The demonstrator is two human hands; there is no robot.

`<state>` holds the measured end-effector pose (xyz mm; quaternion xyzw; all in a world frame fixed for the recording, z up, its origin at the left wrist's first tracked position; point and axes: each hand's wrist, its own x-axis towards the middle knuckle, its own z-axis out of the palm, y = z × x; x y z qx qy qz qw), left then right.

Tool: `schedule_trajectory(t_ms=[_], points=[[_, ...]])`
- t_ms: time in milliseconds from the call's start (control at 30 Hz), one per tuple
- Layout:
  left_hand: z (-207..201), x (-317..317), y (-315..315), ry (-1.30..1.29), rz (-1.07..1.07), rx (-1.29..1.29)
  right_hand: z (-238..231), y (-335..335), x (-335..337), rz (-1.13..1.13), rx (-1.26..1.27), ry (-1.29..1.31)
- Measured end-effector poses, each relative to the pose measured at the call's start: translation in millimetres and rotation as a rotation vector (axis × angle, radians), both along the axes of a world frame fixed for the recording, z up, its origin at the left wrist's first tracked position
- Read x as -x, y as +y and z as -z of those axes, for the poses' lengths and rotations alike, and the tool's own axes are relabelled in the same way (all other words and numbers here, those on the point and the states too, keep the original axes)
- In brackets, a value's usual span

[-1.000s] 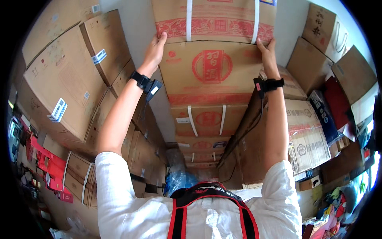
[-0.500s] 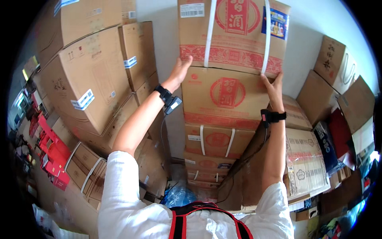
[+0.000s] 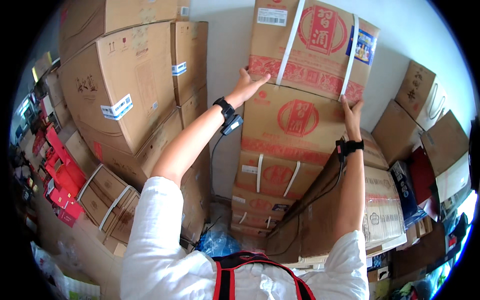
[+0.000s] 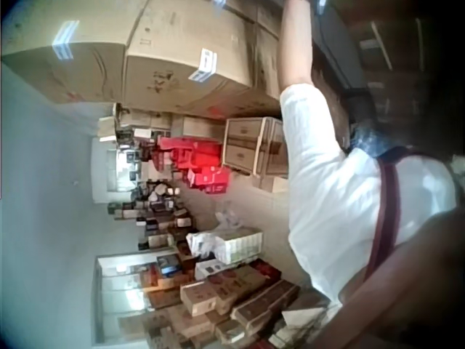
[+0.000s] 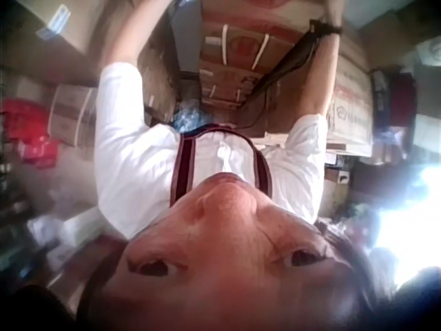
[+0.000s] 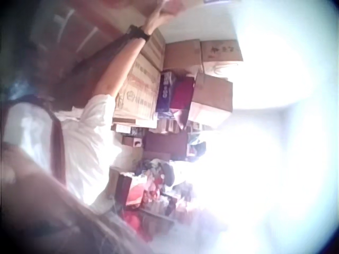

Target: The person moves cardboard boxes within a storage area, lifting them from the floor or stacks and placing them onto other stacks.

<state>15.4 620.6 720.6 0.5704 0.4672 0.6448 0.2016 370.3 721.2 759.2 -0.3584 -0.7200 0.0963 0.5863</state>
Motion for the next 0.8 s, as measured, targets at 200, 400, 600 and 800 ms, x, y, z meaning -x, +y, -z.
schedule_trajectory(t_ms=[200,400,600,800], points=[[57.4,9.1,-25.5,0.222,-0.488,-0.222,17.2,10.2,17.2,0.093,-0.151,0.022],[150.1,-5.4,-100.5,0.152,-0.301,-0.064,24.6,15.8,6.3,0.230,-0.234,0.012],[234.8,-0.3,-158.8,-0.019,-0.125,0.079,29.1,4.3,13.8,0.306,-0.092,-0.017],[288.4,-1.8,-202.3,-0.283,0.128,0.314,41.5,-66.5,19.4,0.380,0.035,-0.089]])
